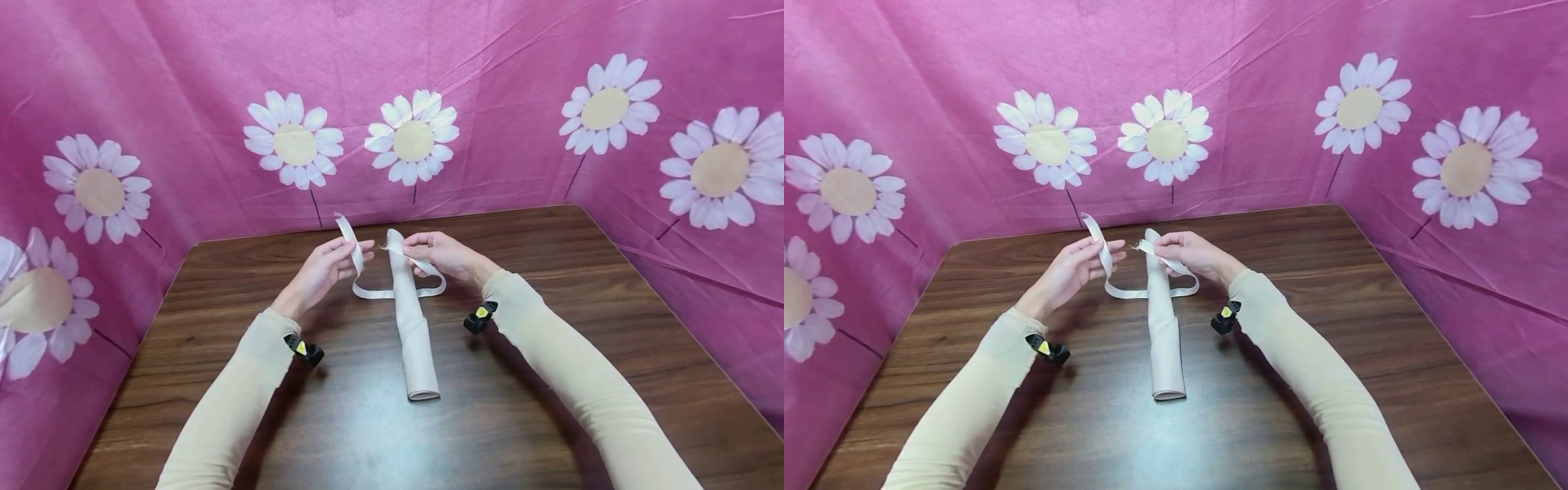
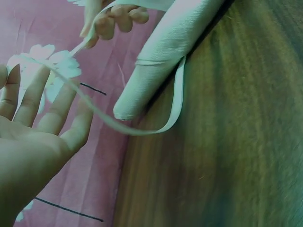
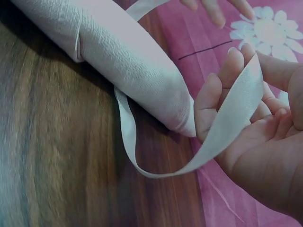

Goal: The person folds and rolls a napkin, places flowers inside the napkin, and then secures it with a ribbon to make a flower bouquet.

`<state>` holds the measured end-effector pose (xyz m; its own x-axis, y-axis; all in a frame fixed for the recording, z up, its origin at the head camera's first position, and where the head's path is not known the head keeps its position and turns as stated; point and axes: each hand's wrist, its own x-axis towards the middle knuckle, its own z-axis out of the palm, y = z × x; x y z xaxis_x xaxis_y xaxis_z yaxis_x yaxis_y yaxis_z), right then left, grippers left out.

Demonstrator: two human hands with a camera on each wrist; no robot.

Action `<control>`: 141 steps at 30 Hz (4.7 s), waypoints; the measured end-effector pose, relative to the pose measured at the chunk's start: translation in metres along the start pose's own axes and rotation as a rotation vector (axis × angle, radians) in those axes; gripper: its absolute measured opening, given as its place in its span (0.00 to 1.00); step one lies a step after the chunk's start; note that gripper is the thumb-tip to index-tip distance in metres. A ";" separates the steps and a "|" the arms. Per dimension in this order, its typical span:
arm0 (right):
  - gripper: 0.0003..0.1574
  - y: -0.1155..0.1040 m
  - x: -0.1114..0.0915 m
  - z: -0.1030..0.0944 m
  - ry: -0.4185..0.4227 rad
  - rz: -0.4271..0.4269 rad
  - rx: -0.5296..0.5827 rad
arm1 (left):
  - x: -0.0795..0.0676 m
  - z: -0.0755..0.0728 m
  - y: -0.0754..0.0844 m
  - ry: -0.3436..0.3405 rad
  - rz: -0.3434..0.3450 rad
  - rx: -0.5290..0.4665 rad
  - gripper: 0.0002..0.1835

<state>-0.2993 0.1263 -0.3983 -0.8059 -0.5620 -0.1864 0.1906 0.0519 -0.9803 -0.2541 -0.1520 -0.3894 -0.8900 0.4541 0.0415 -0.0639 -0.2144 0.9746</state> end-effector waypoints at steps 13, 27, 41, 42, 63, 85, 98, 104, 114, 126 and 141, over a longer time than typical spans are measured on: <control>0.14 0.007 0.013 0.009 -0.003 0.019 -0.007 | 0.007 0.014 -0.017 0.002 0.022 -0.074 0.11; 0.20 0.003 0.011 0.015 -0.038 0.002 0.017 | 0.008 0.017 -0.020 0.019 0.031 -0.118 0.12; 0.33 0.005 0.011 0.015 -0.065 -0.004 0.030 | 0.007 0.017 -0.022 0.053 -0.001 -0.099 0.08; 0.33 0.006 0.011 0.015 -0.067 -0.005 0.027 | 0.007 0.017 -0.022 0.057 -0.004 -0.098 0.09; 0.31 0.004 0.008 0.010 -0.062 -0.003 -0.011 | 0.005 0.013 -0.019 0.084 -0.002 0.054 0.16; 0.21 -0.004 -0.003 -0.004 -0.083 0.007 -0.003 | 0.006 0.019 -0.005 -0.065 -0.375 0.366 0.14; 0.21 0.003 -0.004 0.005 -0.151 0.103 -0.105 | 0.008 0.019 -0.017 -0.170 -0.326 0.421 0.13; 0.18 0.005 -0.003 0.006 -0.139 0.110 -0.112 | 0.006 0.027 -0.013 -0.129 -0.358 0.443 0.12; 0.13 0.012 0.001 0.007 -0.143 0.078 -0.093 | 0.008 0.031 -0.015 -0.113 -0.423 0.450 0.13; 0.12 0.017 0.001 0.001 -0.104 0.083 -0.128 | 0.011 0.028 -0.022 -0.046 -0.334 0.409 0.10; 0.10 0.017 0.001 -0.001 -0.134 0.117 -0.160 | 0.014 0.027 -0.023 -0.007 -0.339 0.335 0.12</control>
<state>-0.2968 0.1274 -0.4152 -0.7002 -0.6482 -0.2993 0.1782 0.2472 -0.9524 -0.2528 -0.1168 -0.4056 -0.8410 0.4562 -0.2908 -0.2000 0.2373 0.9506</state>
